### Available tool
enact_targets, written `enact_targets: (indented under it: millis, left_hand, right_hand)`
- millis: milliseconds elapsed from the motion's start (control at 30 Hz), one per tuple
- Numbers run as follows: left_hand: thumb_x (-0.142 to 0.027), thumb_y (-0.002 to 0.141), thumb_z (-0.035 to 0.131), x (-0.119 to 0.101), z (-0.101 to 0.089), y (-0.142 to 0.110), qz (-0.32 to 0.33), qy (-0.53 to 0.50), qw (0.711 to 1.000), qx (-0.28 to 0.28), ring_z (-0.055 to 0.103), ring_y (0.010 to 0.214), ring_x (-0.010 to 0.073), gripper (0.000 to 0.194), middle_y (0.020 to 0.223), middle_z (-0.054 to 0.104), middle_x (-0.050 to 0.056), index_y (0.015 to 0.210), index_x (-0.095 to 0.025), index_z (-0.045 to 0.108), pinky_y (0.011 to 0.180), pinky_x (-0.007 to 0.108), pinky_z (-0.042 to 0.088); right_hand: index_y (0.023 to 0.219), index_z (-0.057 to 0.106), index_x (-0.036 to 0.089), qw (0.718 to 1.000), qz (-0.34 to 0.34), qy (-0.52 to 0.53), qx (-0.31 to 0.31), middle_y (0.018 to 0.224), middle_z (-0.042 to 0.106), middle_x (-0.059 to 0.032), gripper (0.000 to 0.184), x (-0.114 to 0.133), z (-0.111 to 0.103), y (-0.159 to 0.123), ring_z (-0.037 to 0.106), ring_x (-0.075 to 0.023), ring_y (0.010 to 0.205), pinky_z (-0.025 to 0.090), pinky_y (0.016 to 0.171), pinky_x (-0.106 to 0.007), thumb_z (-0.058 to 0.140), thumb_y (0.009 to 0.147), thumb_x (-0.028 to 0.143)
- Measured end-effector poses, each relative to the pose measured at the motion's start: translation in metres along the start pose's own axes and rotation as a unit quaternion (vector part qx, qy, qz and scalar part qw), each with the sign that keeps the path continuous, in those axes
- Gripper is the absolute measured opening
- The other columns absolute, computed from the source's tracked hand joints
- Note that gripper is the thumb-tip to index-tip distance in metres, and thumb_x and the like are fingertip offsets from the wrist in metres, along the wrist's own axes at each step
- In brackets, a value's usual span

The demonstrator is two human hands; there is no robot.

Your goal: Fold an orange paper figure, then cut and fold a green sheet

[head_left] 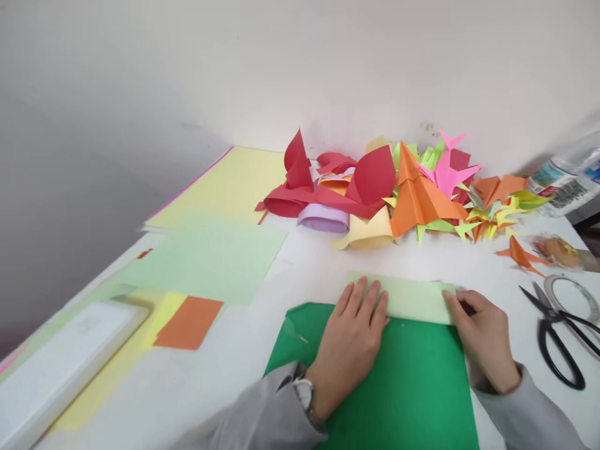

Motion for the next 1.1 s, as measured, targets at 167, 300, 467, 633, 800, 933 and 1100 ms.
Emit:
enact_targets:
  millis: [167,300,467,633,800,933,1100]
  left_hand:
    - [-0.016,0.094,0.041,-0.002,0.004,-0.005,-0.006,-0.005,0.998,0.062,0.050,0.127,0.0347,0.036,0.133,0.059,0.016,0.125,-0.010,0.058,0.102,0.051,0.044]
    - [-0.015,0.093,0.039,-0.001,0.006,-0.008,-0.011,-0.024,0.997,0.076,0.045,0.132,0.0347,0.038,0.135,0.057,0.018,0.126,-0.010,0.056,0.104,0.052,0.042]
    - [-0.014,0.092,0.037,0.000,0.005,-0.007,-0.010,-0.042,0.996,0.080,0.042,0.134,0.0341,0.039,0.135,0.057,0.019,0.126,-0.009,0.057,0.104,0.051,0.041]
    - [-0.014,0.092,0.037,0.002,0.004,-0.008,-0.015,-0.047,0.998,0.050,0.042,0.134,0.0350,0.038,0.133,0.059,0.018,0.122,-0.009,0.060,0.103,0.050,0.043]
    - [-0.010,0.089,0.037,0.003,0.005,-0.009,-0.006,-0.055,0.998,0.026,0.039,0.136,0.0363,0.040,0.133,0.058,0.020,0.121,-0.008,0.060,0.102,0.051,0.043]
    - [-0.008,0.088,0.035,0.004,0.006,-0.010,0.005,-0.055,0.998,0.029,0.039,0.136,0.0344,0.043,0.133,0.058,0.019,0.124,-0.011,0.059,0.102,0.051,0.044]
    - [-0.008,0.087,0.034,0.005,0.007,-0.010,0.003,-0.059,0.998,0.025,0.039,0.136,0.0349,0.048,0.133,0.057,0.019,0.129,-0.015,0.057,0.100,0.052,0.045]
  right_hand:
    - [0.067,0.068,0.020,0.999,-0.008,-0.041,-0.010,0.066,0.070,-0.0046,0.045,0.003,-0.002,-0.003,0.060,-0.0195,0.058,0.043,0.059,-0.031,0.052,0.084,0.059]
    - [0.083,0.071,0.019,0.997,0.031,-0.070,-0.026,0.067,0.070,-0.0059,0.051,-0.002,-0.001,-0.006,0.062,-0.0223,0.060,0.045,0.060,-0.034,0.052,0.081,0.066]
    - [0.116,0.061,0.017,0.996,0.004,-0.079,-0.035,0.079,0.067,-0.0068,0.055,-0.002,-0.004,-0.010,0.062,-0.0226,0.066,0.049,0.065,-0.036,0.053,0.084,0.061]
    - [0.111,0.061,0.015,0.962,-0.191,-0.179,-0.082,0.102,0.063,-0.0166,0.035,0.020,-0.015,-0.023,0.060,-0.0309,0.092,0.048,0.080,-0.045,0.055,0.090,0.042]
    - [0.116,0.059,0.017,0.947,-0.254,-0.193,-0.023,0.112,0.064,-0.0154,0.030,0.034,-0.011,-0.034,0.060,-0.0305,0.103,0.047,0.087,-0.046,0.061,0.088,0.028]
    - [0.118,0.060,0.017,0.953,-0.245,-0.177,-0.018,0.113,0.066,-0.0147,0.032,0.035,-0.007,-0.035,0.061,-0.0294,0.106,0.050,0.089,-0.046,0.062,0.087,0.025]
    - [0.119,0.061,0.017,0.959,-0.231,-0.162,-0.016,0.115,0.067,-0.0145,0.033,0.033,-0.004,-0.035,0.062,-0.0288,0.108,0.053,0.090,-0.046,0.063,0.087,0.026]
Point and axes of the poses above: each hand's wrist, its own y-axis towards the middle knuckle, its own z-axis out of the palm, x = y × z, the point moved 4 cm from there along y, towards the middle knuckle
